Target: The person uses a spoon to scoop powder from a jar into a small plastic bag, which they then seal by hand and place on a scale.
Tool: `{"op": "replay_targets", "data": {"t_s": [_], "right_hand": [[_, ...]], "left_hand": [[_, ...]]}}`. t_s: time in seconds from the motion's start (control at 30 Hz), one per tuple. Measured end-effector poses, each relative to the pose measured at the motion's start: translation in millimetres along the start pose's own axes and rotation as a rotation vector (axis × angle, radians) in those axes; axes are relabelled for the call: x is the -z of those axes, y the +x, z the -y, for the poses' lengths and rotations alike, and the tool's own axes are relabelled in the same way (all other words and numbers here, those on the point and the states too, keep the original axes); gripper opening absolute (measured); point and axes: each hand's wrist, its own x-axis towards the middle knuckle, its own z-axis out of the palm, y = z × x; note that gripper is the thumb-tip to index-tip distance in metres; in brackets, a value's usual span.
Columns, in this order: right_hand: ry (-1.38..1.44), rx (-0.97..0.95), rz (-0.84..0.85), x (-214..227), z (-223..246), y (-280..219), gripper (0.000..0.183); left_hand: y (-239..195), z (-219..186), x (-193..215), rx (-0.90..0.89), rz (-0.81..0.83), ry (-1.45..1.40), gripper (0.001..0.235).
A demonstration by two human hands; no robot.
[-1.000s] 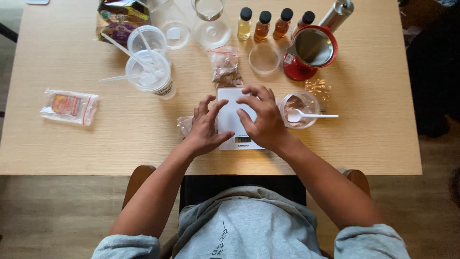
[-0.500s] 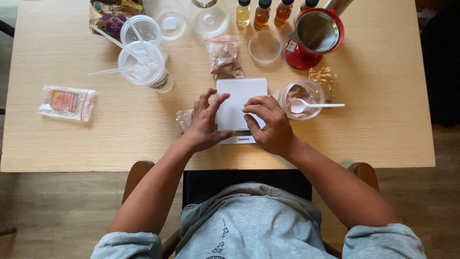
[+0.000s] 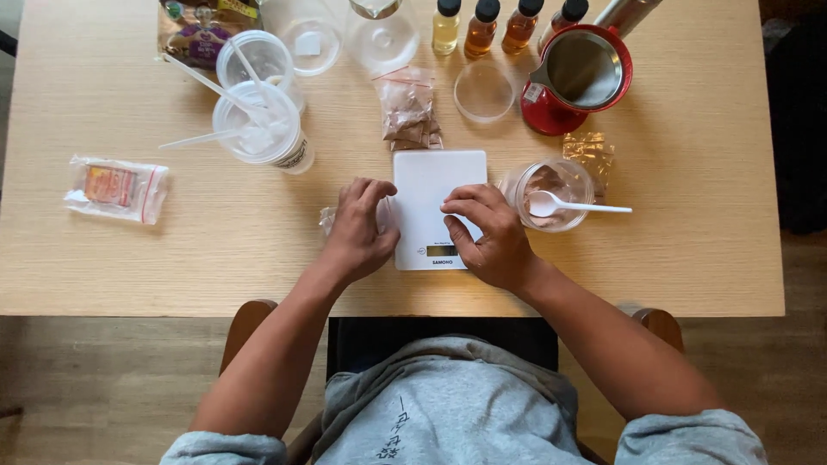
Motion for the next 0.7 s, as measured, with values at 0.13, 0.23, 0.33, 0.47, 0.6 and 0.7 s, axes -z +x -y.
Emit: {"op": "replay_targets", "data": {"t_s": [0.13,0.23,0.33,0.47,0.6,0.7], "right_hand": [[0.007,0.021,-0.006,-1.4,-1.3,0.6,0.014],[-0.020,0.047,-0.004,-3.0,-5.3,2.8,0.013],[-0.077,0.058,-0.001,-3.8,-3.6,-2.2,0.010],[-0.042,0.066,0.012,-0.7,-6.8,2.3,0.012],[-0.017,0.023,0.037,2.3,-1.8,4.3,0.013],[-0.002,0.035,0.026,0.6,-3.5,1.8,0.015]], "left_hand": [[2.4,-18.9,16.7,0.168,0.122,0.113,0.060],[7.9,-29.3,31.6,0.287,0.247,0.187,0.071],[3.1,-16.8,28.7,0.266,0.327,0.253,0.075],[7.3,0.0,25.6,0.242,0.236,0.220,0.065],[8.1,3.6,27.9,0.107,0.043,0.115,0.059],[3.1,37.0,10.5,0.050,-0.011,0.060,0.045]]}}
